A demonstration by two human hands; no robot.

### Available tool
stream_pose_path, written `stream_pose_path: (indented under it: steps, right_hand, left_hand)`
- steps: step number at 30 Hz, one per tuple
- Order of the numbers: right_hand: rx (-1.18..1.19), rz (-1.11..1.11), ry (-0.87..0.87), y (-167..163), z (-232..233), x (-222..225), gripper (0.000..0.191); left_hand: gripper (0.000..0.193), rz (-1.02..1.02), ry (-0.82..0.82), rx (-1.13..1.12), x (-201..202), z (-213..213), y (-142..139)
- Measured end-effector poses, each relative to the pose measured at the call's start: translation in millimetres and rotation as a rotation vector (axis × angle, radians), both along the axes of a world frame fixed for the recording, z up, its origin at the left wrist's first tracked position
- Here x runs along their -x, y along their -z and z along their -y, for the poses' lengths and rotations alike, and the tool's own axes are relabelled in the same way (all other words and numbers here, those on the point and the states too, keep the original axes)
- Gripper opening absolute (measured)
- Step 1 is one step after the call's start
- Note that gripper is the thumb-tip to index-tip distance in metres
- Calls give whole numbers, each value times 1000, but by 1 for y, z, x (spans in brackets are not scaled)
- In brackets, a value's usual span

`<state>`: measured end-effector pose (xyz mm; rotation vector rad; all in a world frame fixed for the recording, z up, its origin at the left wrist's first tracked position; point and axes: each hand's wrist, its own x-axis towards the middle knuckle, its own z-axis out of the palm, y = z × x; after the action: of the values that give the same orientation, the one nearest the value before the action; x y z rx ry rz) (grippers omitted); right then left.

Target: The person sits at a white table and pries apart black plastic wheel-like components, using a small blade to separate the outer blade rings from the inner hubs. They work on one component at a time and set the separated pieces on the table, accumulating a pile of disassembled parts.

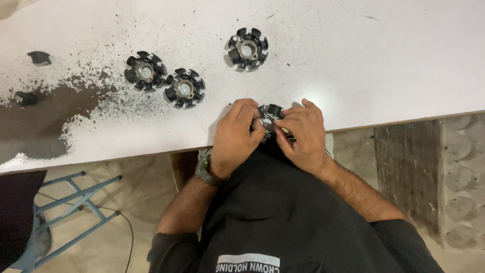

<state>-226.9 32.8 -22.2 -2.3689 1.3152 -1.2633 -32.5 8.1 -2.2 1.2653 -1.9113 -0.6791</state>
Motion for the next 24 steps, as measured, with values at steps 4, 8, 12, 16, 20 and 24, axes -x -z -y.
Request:
stream_pose_path:
  steps: [4, 8, 12, 16, 20, 24]
  right_hand:
    - [0, -3, 19, 0, 0, -3, 36]
    - [1, -48, 24, -1, 2, -4, 36]
    - [-4, -97, 25, -2, 4, -3, 34]
    - [-43, -140, 87, -2, 13, 17, 32]
    - [-50, -189, 231, -3, 40, 57, 24]
    - [9, -204, 361, -5, 53, 84, 19]
  left_hand:
    - [12, -10, 3, 1, -1, -2, 3]
    - [13, -8, -4, 6, 0, -5, 6]
    - [14, 64, 8, 63, 1, -5, 2]
    - [42, 282, -44, 258, -12, 22, -16]
    - [98, 542, -213, 133, -6, 82, -42]
    - [99, 760, -115, -414, 23, 128, -55]
